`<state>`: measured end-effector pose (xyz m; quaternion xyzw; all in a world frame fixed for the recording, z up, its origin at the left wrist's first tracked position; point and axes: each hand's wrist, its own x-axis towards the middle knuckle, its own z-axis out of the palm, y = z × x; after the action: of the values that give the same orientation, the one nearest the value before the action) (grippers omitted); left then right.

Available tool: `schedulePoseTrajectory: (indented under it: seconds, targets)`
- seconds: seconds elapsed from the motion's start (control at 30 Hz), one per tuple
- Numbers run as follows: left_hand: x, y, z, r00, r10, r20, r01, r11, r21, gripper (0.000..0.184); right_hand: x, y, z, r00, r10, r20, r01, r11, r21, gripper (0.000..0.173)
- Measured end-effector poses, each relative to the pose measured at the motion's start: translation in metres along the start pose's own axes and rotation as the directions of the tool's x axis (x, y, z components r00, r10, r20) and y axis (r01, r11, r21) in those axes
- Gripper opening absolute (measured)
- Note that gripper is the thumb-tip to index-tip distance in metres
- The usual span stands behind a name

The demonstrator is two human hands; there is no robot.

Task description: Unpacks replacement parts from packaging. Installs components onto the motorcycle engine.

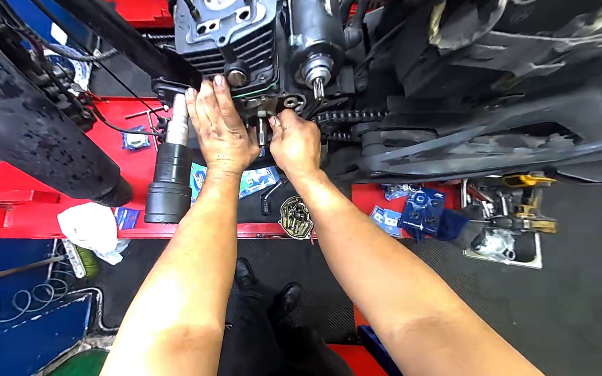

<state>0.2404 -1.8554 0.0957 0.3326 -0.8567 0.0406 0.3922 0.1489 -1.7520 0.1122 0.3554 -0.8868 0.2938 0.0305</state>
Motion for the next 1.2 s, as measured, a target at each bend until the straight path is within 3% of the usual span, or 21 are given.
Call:
schedulePoseTrajectory:
  seconds: [0.53, 0.73, 0.9, 1.03, 1.2]
  targets:
    - [0.011, 0.000, 0.001, 1.000, -0.011, 0.001, 0.011, 1.000, -0.011, 0.114, 0.007, -0.009, 0.011, 0.992, 0.086, -0.094, -0.081, 0.995, 0.058, 0.026]
    - [0.006, 0.002, -0.002, 0.999, -0.033, 0.017, 0.033, 0.999, 0.000, 0.111, 0.003, -0.003, 0.000, 0.998, 0.051, 0.025, -0.052, 0.997, 0.061, 0.028]
    - [0.006, 0.008, -0.020, 0.998, -0.043, 0.044, 0.042, 0.999, 0.035, 0.096, -0.004, -0.005, -0.013, 0.986, 0.058, 0.155, -0.062, 0.998, 0.018, 0.031]
    - [0.015, 0.011, -0.052, 0.958, -0.077, 0.275, 0.066, 0.997, 0.049, 0.074, -0.008, -0.005, -0.026, 0.964, 0.050, 0.260, -0.050, 0.999, -0.007, 0.027]
    - [0.024, 0.011, -0.056, 0.951, -0.107, 0.288, 0.101, 0.994, 0.037, 0.071, -0.016, -0.002, -0.019, 0.986, 0.022, 0.167, -0.021, 1.000, -0.012, 0.028]
